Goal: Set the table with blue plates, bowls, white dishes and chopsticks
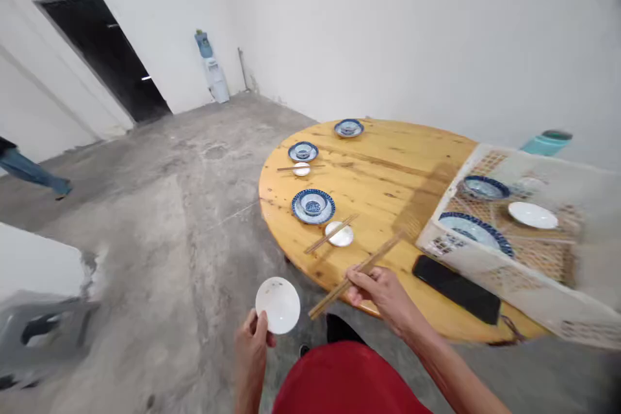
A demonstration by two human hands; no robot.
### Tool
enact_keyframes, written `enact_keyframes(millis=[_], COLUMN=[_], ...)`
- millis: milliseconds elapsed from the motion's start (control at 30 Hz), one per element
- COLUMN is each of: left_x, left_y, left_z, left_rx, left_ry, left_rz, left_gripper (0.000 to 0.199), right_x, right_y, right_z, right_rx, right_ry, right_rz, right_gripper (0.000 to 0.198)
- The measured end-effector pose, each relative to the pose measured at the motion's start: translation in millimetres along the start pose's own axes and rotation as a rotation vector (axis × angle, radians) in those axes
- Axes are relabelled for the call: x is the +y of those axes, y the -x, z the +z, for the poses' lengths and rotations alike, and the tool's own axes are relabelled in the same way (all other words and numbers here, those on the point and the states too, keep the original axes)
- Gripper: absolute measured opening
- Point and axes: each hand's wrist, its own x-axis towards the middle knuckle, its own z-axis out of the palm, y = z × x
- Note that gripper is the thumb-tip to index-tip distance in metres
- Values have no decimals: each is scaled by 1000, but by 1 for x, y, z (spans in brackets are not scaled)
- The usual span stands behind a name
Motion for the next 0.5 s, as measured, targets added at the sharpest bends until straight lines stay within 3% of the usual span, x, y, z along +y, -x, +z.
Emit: enact_keyframes(millis=[133,267,500], left_x=[-12,-7,24], left_y=[-23,-61,-183], left_z=[-27,-51,-99], left_rx=[106,136,199], left_ry=[-11,-13,-148], left_rz=[-16,2,10], left_gripper=[50,45,45], right_x=[11,20,30], right_y=[-20,-54,-158], right_z=[52,98,189], right_rx=[-24,-45,-147], right_ry=[-71,-112,-119], right_rz=[77,133,231], right_gripper=[53,50,42])
